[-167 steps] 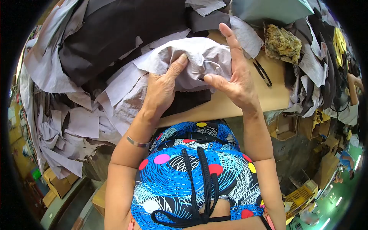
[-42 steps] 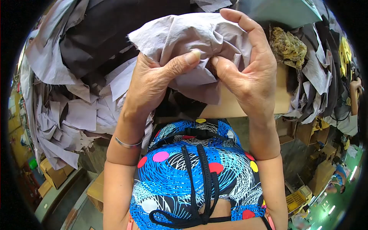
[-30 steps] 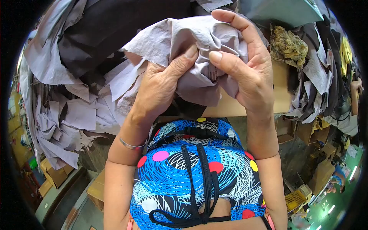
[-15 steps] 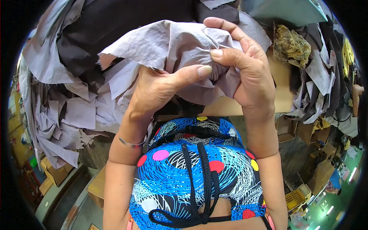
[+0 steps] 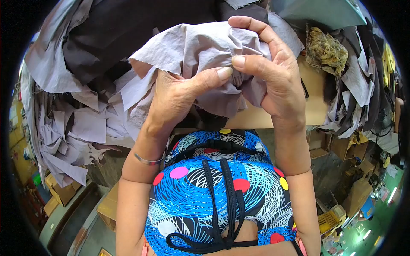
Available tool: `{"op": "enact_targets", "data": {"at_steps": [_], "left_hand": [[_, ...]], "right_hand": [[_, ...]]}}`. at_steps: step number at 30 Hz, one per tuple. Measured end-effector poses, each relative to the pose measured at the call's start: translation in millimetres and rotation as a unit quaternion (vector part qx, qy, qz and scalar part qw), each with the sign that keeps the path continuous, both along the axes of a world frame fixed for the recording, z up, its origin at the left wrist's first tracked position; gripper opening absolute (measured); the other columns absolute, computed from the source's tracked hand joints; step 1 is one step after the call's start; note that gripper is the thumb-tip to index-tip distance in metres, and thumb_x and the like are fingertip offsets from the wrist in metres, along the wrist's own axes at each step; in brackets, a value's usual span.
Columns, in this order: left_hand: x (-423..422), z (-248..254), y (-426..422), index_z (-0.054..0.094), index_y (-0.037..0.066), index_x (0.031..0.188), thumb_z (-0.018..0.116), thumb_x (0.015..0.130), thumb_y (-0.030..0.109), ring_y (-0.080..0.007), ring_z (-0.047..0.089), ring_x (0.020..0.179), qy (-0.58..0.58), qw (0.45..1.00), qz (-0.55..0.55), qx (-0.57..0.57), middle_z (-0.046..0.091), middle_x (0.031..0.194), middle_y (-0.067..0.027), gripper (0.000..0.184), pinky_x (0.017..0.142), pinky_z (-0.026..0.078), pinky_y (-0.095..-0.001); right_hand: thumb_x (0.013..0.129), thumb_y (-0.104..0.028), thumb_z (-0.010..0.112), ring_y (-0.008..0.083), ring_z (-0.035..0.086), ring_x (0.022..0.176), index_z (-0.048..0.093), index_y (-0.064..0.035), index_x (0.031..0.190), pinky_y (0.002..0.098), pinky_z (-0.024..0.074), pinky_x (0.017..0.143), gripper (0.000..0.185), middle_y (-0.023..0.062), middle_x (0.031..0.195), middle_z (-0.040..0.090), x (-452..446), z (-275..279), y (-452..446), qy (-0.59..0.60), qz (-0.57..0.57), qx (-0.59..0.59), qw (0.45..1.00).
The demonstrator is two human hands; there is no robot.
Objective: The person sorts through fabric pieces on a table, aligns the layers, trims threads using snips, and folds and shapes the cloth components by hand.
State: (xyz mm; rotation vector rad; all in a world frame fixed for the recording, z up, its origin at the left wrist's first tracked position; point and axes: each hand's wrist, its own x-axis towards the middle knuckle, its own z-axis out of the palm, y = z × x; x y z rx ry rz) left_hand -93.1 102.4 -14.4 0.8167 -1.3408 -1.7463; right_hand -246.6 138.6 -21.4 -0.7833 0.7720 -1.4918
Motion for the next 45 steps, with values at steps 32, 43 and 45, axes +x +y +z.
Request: {"op": "enact_targets", "data": {"at_steps": [32, 43, 45], "left_hand": [[2.1, -18.3, 2.3, 0.059, 0.002, 0.102, 0.065, 0.082, 0.017, -0.0097, 0.058, 0.082, 0.007, 0.998, 0.038, 0.042, 0.062, 0.092, -0.0037, 0.026, 0.072, 0.048, -0.0229], [-0.3, -18.8, 3.0, 0.058, 0.001, 0.105, 0.066, 0.081, 0.017, -0.0106, 0.058, 0.084, 0.004, 0.998, 0.043, 0.039, 0.061, 0.093, -0.0039, 0.03, 0.074, 0.048, -0.0231], [-0.4, -18.1, 2.4, 0.057, 0.001, 0.106, 0.067, 0.08, 0.016, -0.011, 0.058, 0.084, -0.001, 0.999, 0.043, 0.021, 0.061, 0.094, -0.0044, 0.032, 0.075, 0.048, -0.0231]], "right_hand": [[0.07, 0.002, 0.057, 0.0044, 0.053, 0.08, 0.052, 0.0014, 0.113, 0.0175, 0.0447, 0.07, 0.043, 0.0036, 0.095, 0.057, -0.1, 4.3, 0.2, 0.294, -0.027, -0.021, 0.955], [0.075, -0.002, 0.06, 0.0103, 0.058, 0.088, 0.045, 0.0047, 0.12, 0.021, 0.0473, 0.078, 0.048, 0.0102, 0.1, 0.059, -3.3, -6.9, -2.8, 0.085, -0.002, -0.017, 0.996], [0.075, -0.001, 0.06, 0.0105, 0.058, 0.088, 0.045, 0.0047, 0.12, 0.0211, 0.0473, 0.078, 0.048, 0.0104, 0.1, 0.059, -3.9, -7.1, -3.0, 0.081, -0.005, -0.019, 0.997]]}}
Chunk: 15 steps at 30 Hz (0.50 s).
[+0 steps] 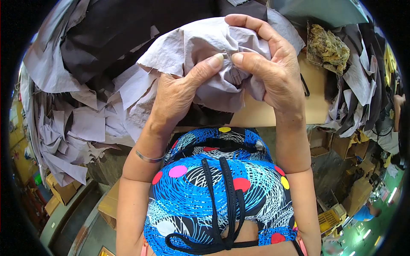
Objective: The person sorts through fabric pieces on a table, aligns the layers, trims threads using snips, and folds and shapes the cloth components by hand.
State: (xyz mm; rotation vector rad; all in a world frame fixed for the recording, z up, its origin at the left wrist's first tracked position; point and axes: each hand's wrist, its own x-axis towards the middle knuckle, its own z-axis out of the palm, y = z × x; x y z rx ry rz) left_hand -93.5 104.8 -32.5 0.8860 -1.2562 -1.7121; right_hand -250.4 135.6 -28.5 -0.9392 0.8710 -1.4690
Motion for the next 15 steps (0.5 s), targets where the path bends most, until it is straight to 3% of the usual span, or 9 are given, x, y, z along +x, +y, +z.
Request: {"op": "enact_targets", "data": {"at_steps": [5, 8, 11, 15], "left_hand": [[0.8, 7.4, -1.1, 0.056, 0.0, 0.106, 0.067, 0.079, 0.012, -0.0112, 0.059, 0.082, -0.039, 0.999, -0.022, -0.026, 0.061, 0.094, -0.0049, 0.032, 0.073, 0.049, -0.0228], [3.3, 8.2, 0.6, 0.054, -0.001, 0.11, 0.064, 0.08, 0.007, -0.0141, 0.06, 0.086, -0.059, 0.996, -0.043, -0.056, 0.061, 0.099, -0.0078, 0.033, 0.077, 0.048, -0.0259], [0.7, 1.5, 2.2, 0.058, 0.0, 0.104, 0.065, 0.08, 0.006, -0.0105, 0.059, 0.081, -0.041, 0.992, -0.02, -0.116, 0.062, 0.093, -0.0044, 0.026, 0.071, 0.049, -0.0224], [-0.4, 4.9, 2.1, 0.058, 0.0, 0.104, 0.065, 0.08, 0.006, -0.0098, 0.059, 0.081, -0.03, 0.995, -0.014, -0.096, 0.062, 0.092, -0.0038, 0.026, 0.071, 0.048, -0.022]], "right_hand": [[0.075, 0.001, 0.06, 0.0107, 0.059, 0.087, 0.045, 0.0049, 0.12, 0.0211, 0.0474, 0.079, 0.048, 0.0104, 0.1, 0.059, 0.8, -1.0, -1.8, 0.002, -0.006, -0.003, 1.0], [0.075, 0.001, 0.06, 0.0106, 0.059, 0.087, 0.045, 0.005, 0.119, 0.0211, 0.0475, 0.078, 0.047, 0.0103, 0.1, 0.059, 1.4, -2.0, -2.4, -0.004, -0.009, -0.002, 1.0], [0.075, 0.001, 0.06, 0.0104, 0.059, 0.087, 0.046, 0.0051, 0.119, 0.0213, 0.0476, 0.078, 0.046, 0.0103, 0.1, 0.059, 2.4, -5.3, -2.5, -0.013, -0.011, -0.001, 1.0], [0.075, 0.001, 0.06, 0.0107, 0.059, 0.087, 0.046, 0.0049, 0.118, 0.0219, 0.0477, 0.079, 0.045, 0.0106, 0.1, 0.059, 2.4, -4.3, -2.5, -0.018, -0.01, -0.008, 1.0]]}}
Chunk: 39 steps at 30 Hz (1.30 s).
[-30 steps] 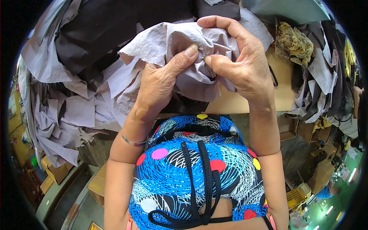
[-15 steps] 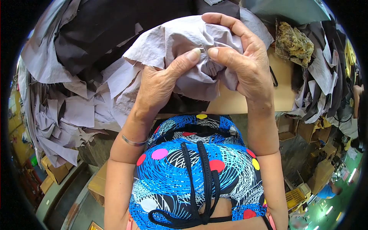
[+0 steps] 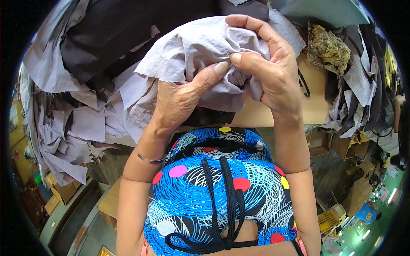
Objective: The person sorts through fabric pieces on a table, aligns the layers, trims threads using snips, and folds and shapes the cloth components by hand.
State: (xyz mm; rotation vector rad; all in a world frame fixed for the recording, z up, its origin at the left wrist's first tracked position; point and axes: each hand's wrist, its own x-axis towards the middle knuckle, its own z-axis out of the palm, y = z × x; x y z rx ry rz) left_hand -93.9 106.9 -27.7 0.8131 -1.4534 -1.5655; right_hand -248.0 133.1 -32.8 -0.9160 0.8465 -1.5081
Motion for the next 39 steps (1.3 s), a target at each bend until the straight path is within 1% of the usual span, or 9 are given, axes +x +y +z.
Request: {"op": "enact_targets", "data": {"at_steps": [4, 8, 10, 13, 17, 19, 28, 32, 39], "left_hand": [[2.2, 3.7, -1.6, 0.057, -0.001, 0.104, 0.065, 0.08, 0.006, -0.0096, 0.058, 0.081, -0.016, 1.0, -0.009, 0.024, 0.062, 0.092, -0.0036, 0.026, 0.071, 0.048, -0.0217], [1.9, 1.9, 3.1, 0.057, -0.001, 0.104, 0.066, 0.079, 0.006, -0.0098, 0.058, 0.082, -0.029, 0.999, 0.001, 0.017, 0.061, 0.093, -0.0041, 0.028, 0.072, 0.048, -0.022], [1.3, -1.1, 4.5, 0.056, -0.001, 0.105, 0.066, 0.079, 0.006, -0.01, 0.058, 0.082, 0.001, 1.0, 0.006, 0.024, 0.061, 0.093, -0.0042, 0.029, 0.072, 0.048, -0.0222], [-2.1, -3.1, 4.0, 0.056, -0.001, 0.105, 0.066, 0.079, 0.005, -0.0103, 0.058, 0.082, 0.023, 1.0, 0.018, 0.008, 0.061, 0.094, -0.0044, 0.029, 0.072, 0.048, -0.0226], [-5.1, -3.0, 5.3, 0.056, -0.002, 0.106, 0.065, 0.079, 0.005, -0.0104, 0.058, 0.082, 0.034, 0.999, 0.036, 0.008, 0.061, 0.094, -0.0049, 0.029, 0.073, 0.048, -0.0234], [-6.3, -3.2, 1.9, 0.056, -0.002, 0.105, 0.065, 0.079, 0.005, -0.0101, 0.058, 0.082, 0.016, 0.999, 0.038, -0.021, 0.061, 0.093, -0.0051, 0.029, 0.072, 0.048, -0.0233], [-4.4, -0.8, -1.6, 0.059, -0.002, 0.102, 0.062, 0.08, 0.005, -0.0094, 0.057, 0.077, -0.048, 0.994, 0.047, -0.088, 0.062, 0.088, -0.0043, 0.023, 0.069, 0.047, -0.0227], [-2.0, -2.7, -1.8, 0.059, -0.002, 0.101, 0.061, 0.079, 0.005, -0.0095, 0.056, 0.076, -0.063, 0.99, 0.053, -0.118, 0.062, 0.087, -0.0043, 0.023, 0.068, 0.046, -0.0231], [-0.9, -7.8, -0.2, 0.059, -0.001, 0.098, 0.061, 0.079, 0.007, -0.0103, 0.056, 0.076, -0.069, 0.991, 0.068, -0.088, 0.062, 0.086, -0.0049, 0.021, 0.068, 0.046, -0.0238]], "right_hand": [[0.076, 0.002, 0.058, 0.0115, 0.06, 0.085, 0.046, 0.0052, 0.118, 0.0227, 0.049, 0.078, 0.044, 0.0114, 0.099, 0.06, 3.6, 5.2, -1.6, 0.006, -0.014, 0.001, 1.0], [0.076, 0.003, 0.057, 0.0123, 0.061, 0.082, 0.046, 0.0054, 0.118, 0.023, 0.0507, 0.074, 0.044, 0.012, 0.096, 0.061, 1.8, -1.4, -2.3, -0.098, 0.014, 0.034, 0.995], [0.076, 0.004, 0.056, 0.0126, 0.062, 0.081, 0.046, 0.0055, 0.118, 0.0234, 0.0515, 0.073, 0.043, 0.0121, 0.094, 0.061, 2.7, -1.7, -1.4, -0.138, 0.016, 0.05, 0.989], [0.077, 0.004, 0.056, 0.0125, 0.062, 0.08, 0.046, 0.0056, 0.117, 0.0233, 0.0514, 0.072, 0.042, 0.0115, 0.093, 0.061, 3.0, -4.5, -1.6, -0.133, 0.016, 0.043, 0.99], [0.077, 0.005, 0.057, 0.0121, 0.061, 0.079, 0.046, 0.0053, 0.116, 0.0229, 0.0511, 0.072, 0.041, 0.0109, 0.092, 0.061, 1.3, -4.4, -1.8, -0.072, -0.006, 0.045, 0.996], [0.076, 0.005, 0.058, 0.0118, 0.061, 0.079, 0.047, 0.005, 0.116, 0.0223, 0.0506, 0.072, 0.041, 0.0102, 0.091, 0.061, 7.7, -1.6, -1.3, -0.087, -0.016, 0.032, 0.996], [0.076, 0.005, 0.059, 0.0102, 0.06, 0.081, 0.051, 0.0039, 0.112, 0.021, 0.0488, 0.074, 0.037, 0.0089, 0.094, 0.061, 11.4, 5.3, 1.7, 0.07, -0.082, 0.006, 0.994], [0.076, 0.005, 0.059, 0.0102, 0.06, 0.08, 0.051, 0.004, 0.112, 0.0209, 0.0489, 0.073, 0.037, 0.0087, 0.094, 0.061, 11.3, 4.1, 2.0, 0.041, -0.075, 0.016, 0.996], [0.075, 0.005, 0.059, 0.0108, 0.06, 0.08, 0.051, 0.0042, 0.111, 0.0214, 0.0493, 0.073, 0.037, 0.0096, 0.094, 0.061, 9.3, 2.6, 2.1, 0.028, -0.069, 0.026, 0.997]]}}
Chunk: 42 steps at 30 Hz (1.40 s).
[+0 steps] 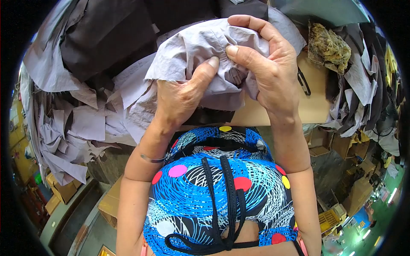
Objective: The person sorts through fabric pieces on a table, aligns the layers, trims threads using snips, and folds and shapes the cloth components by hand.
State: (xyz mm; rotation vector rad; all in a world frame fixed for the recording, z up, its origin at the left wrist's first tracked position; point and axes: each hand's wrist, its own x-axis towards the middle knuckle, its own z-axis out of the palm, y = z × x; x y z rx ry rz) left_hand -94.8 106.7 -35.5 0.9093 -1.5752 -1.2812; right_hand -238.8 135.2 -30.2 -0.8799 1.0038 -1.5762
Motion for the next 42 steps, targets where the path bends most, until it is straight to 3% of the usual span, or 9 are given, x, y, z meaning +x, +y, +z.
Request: {"op": "enact_targets", "data": {"at_steps": [2, 5, 24, 36, 39, 42], "left_hand": [[1.5, -2.1, -0.9, 0.059, -0.002, 0.097, 0.06, 0.079, 0.007, -0.0104, 0.056, 0.077, -0.002, 1.0, 0.003, -0.004, 0.061, 0.086, -0.0047, 0.02, 0.068, 0.046, -0.024], [1.2, 3.7, 0.7, 0.06, -0.002, 0.098, 0.062, 0.08, 0.006, -0.0107, 0.057, 0.078, 0.097, 0.991, -0.006, 0.091, 0.062, 0.088, -0.0049, 0.02, 0.07, 0.047, -0.0238], [-6.5, 2.1, 0.9, 0.059, -0.002, 0.102, 0.063, 0.082, 0.006, -0.0112, 0.059, 0.083, 0.072, 0.997, -0.008, 0.031, 0.063, 0.092, -0.0057, 0.021, 0.073, 0.047, -0.0223], [-6.4, -0.2, -8.1, 0.06, -0.002, 0.098, 0.063, 0.078, 0.003, -0.0111, 0.059, 0.075, -0.044, 0.989, 0.018, -0.138, 0.063, 0.085, -0.0052, 0.021, 0.068, 0.047, -0.0235], [-5.3, -1.9, -8.9, 0.06, -0.002, 0.097, 0.063, 0.078, 0.003, -0.011, 0.058, 0.074, -0.046, 0.991, 0.015, -0.127, 0.063, 0.084, -0.0048, 0.021, 0.068, 0.047, -0.0234], [-4.3, -4.7, -8.8, 0.061, -0.002, 0.097, 0.065, 0.077, 0.004, -0.0109, 0.058, 0.074, 0.017, 0.999, 0.008, -0.042, 0.063, 0.084, -0.0047, 0.021, 0.067, 0.047, -0.0236]], "right_hand": [[0.075, 0.005, 0.059, 0.011, 0.06, 0.08, 0.051, 0.0042, 0.112, 0.0215, 0.0492, 0.073, 0.037, 0.0098, 0.094, 0.06, -0.5, -1.0, -0.4, -0.012, 0.002, 0.002, 1.0], [0.075, 0.005, 0.059, 0.011, 0.06, 0.081, 0.05, 0.0043, 0.112, 0.0214, 0.0489, 0.073, 0.038, 0.01, 0.094, 0.06, 0.8, -2.0, -0.5, -0.016, -0.001, -0.006, 1.0], [0.077, 0.003, 0.061, 0.0107, 0.062, 0.076, 0.05, 0.004, 0.111, 0.0226, 0.0518, 0.07, 0.036, 0.0102, 0.09, 0.061, -1.2, -13.2, -5.9, -0.13, 0.013, -0.005, 0.991], [0.076, 0.003, 0.061, 0.01, 0.061, 0.077, 0.052, 0.003, 0.108, 0.0213, 0.0507, 0.07, 0.034, 0.0086, 0.09, 0.061, 5.7, -8.1, -4.8, -0.045, -0.043, -0.003, 0.998], [0.076, 0.003, 0.061, 0.0096, 0.061, 0.077, 0.052, 0.0029, 0.108, 0.0211, 0.0505, 0.07, 0.034, 0.0082, 0.091, 0.061, 3.4, -13.4, -5.2, -0.077, -0.03, 0.007, 0.997], [0.077, 0.003, 0.061, 0.0093, 0.06, 0.077, 0.052, 0.003, 0.109, 0.0206, 0.0502, 0.07, 0.034, 0.0081, 0.091, 0.061, -0.4, -19.2, -7.5, -0.078, -0.026, -0.002, 0.997]]}}
